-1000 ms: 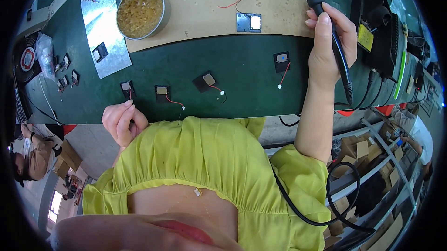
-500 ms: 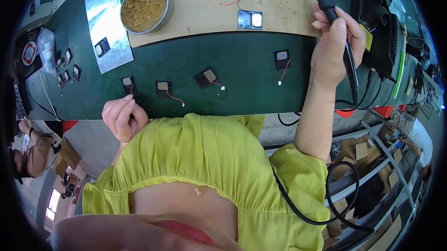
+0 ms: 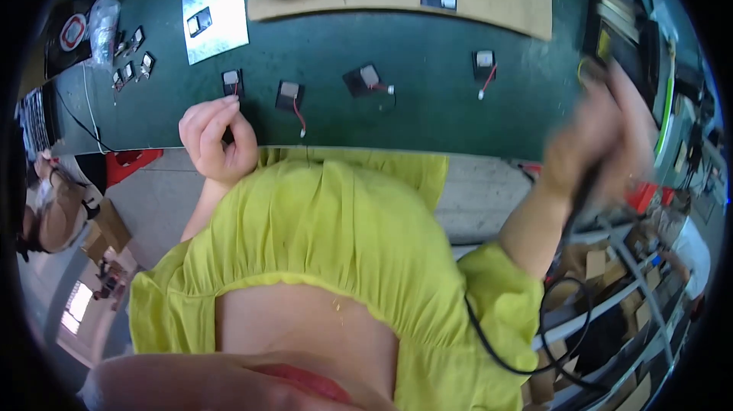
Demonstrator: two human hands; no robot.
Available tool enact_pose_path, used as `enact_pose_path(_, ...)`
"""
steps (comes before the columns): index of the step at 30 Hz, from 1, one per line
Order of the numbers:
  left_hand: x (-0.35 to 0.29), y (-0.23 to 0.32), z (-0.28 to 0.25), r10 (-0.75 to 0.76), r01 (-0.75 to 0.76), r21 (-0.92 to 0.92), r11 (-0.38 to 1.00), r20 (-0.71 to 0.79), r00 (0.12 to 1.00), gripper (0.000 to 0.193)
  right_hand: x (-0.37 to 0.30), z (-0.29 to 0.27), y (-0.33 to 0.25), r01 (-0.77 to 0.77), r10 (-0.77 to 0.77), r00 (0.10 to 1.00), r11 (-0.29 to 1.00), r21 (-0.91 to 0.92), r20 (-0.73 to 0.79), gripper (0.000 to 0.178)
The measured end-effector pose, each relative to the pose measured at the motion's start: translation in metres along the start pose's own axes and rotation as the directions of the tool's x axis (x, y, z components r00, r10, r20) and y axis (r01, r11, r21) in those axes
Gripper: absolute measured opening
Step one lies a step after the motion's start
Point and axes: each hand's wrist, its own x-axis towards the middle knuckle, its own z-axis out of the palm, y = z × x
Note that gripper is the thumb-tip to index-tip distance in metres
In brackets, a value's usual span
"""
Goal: Solder small electronic components onto circuit boards and organize them in a tray.
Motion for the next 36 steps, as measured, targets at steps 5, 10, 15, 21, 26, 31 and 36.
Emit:
enact_pose_path(5,-0.005,0.005,-0.016,-0.021,0.021,-0.047,0.999,0.015,1.000,0.029,-0.026,-0.038,0.022,-0.052,0.051,0.999,0.997,0.058,0.019,0.021)
enact_pose_path(10,-0.008,0.015,-0.019,-0.117,0.123,-0.136,0.983,0.048,0.992,0.026,-0.037,-0.038,0.018,-0.076,0.080,0.997,0.979,0.188,-0.016,0.029)
enact_pose_path(15,0.021,0.022,-0.009,0.037,-0.020,-0.211,0.977,0.080,0.996,0.023,-0.053,-0.004,0.013,-0.111,0.193,0.978,0.805,0.582,-0.081,0.031)
enact_pose_path(21,0.007,0.019,-0.015,-0.035,0.047,-0.089,0.995,0.135,0.990,0.020,-0.069,0.013,-0.031,-0.193,0.219,0.975,0.761,0.619,0.035,0.021)
enact_pose_path(26,-0.001,0.025,-0.022,0.013,0.017,-0.206,0.978,0.143,0.990,0.017,-0.079,0.021,-0.041,-0.053,-0.042,0.986,0.842,0.537,0.163,0.017)
enact_pose_path(31,-0.026,0.007,-0.016,0.202,-0.163,-0.172,0.971,0.236,0.951,0.014,-0.086,0.039,-0.074,-0.085,-0.035,0.985,0.757,0.648,0.170,0.018)
enact_pose_path(36,-0.018,0.029,-0.034,0.053,0.006,-0.284,0.959,0.199,0.979,0.014,-0.083,0.045,-0.089,-0.078,-0.114,0.951,0.808,0.584,0.286,0.018)
